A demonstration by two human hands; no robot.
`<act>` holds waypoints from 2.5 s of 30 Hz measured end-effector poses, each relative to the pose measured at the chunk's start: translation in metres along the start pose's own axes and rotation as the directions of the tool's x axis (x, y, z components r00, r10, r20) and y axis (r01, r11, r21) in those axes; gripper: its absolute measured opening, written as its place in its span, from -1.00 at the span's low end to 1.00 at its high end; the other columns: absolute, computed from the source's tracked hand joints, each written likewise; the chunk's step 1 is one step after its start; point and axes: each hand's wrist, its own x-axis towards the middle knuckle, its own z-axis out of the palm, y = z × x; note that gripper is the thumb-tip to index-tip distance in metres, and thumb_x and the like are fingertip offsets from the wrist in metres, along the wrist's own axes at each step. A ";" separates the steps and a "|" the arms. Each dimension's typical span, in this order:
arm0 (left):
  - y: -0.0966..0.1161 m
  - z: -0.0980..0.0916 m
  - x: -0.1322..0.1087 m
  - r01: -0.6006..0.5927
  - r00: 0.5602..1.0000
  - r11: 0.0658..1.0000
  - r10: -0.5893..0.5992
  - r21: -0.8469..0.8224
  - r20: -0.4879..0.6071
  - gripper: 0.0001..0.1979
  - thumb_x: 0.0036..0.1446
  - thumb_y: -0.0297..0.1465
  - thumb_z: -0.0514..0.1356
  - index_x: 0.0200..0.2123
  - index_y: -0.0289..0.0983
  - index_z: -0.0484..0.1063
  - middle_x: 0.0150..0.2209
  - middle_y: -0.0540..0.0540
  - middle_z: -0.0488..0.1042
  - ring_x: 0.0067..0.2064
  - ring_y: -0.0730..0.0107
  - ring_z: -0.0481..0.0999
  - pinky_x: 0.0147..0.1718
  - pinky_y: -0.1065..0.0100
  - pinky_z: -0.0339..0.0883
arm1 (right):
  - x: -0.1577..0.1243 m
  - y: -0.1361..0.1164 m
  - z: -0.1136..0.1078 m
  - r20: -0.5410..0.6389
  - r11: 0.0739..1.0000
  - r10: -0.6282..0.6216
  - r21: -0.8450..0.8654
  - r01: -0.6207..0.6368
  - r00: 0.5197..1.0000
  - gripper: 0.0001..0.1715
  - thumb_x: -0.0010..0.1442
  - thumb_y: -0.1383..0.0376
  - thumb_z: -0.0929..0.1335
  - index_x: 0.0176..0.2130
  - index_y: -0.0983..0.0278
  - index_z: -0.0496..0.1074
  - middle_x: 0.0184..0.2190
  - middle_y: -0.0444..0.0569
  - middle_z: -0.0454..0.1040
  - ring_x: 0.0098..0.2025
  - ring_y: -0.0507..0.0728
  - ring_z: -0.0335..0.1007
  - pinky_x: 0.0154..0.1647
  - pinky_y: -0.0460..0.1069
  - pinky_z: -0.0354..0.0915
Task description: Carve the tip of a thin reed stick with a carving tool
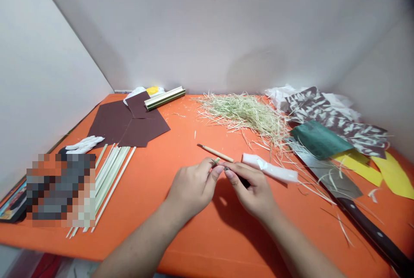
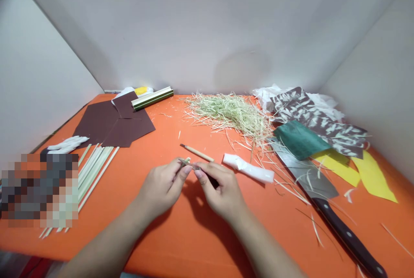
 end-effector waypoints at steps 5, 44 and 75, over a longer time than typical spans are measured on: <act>0.003 0.004 -0.002 -0.001 0.998 0.993 -0.008 0.122 0.070 -0.59 0.42 -0.15 -0.15 -0.19 -0.22 0.39 -0.34 -0.13 0.57 -0.36 0.21 0.56 -0.40 0.34 0.17 | 0.001 0.000 0.001 -0.027 0.998 -0.061 -0.003 0.061 0.998 -0.74 0.33 0.29 0.33 -0.07 0.22 0.60 -0.24 0.01 0.67 -0.28 0.10 0.59 -0.23 -0.03 0.45; -0.004 0.003 0.003 0.107 0.978 0.945 -0.044 -0.309 0.204 -0.65 0.39 -0.20 -0.07 -0.39 -0.24 0.28 -0.45 0.03 0.32 -0.40 0.43 0.30 -0.35 0.39 0.16 | 0.000 0.003 -0.004 -0.008 0.996 0.089 0.009 -0.089 0.996 -0.70 0.33 0.16 0.33 -0.11 0.19 0.62 -0.21 0.01 0.67 -0.27 0.14 0.59 -0.21 0.00 0.42; -0.035 0.013 0.030 0.483 0.874 0.600 -0.376 -0.638 0.309 -0.67 0.26 -0.10 0.08 -0.14 -0.25 0.33 -0.53 0.12 0.27 -0.65 0.60 0.19 -0.67 0.54 0.12 | 0.014 0.043 -0.003 -0.116 0.942 0.291 -0.142 -0.306 0.950 -0.42 0.33 -0.03 0.25 0.12 0.24 0.49 0.04 0.11 0.59 0.07 0.29 0.51 0.13 0.21 0.34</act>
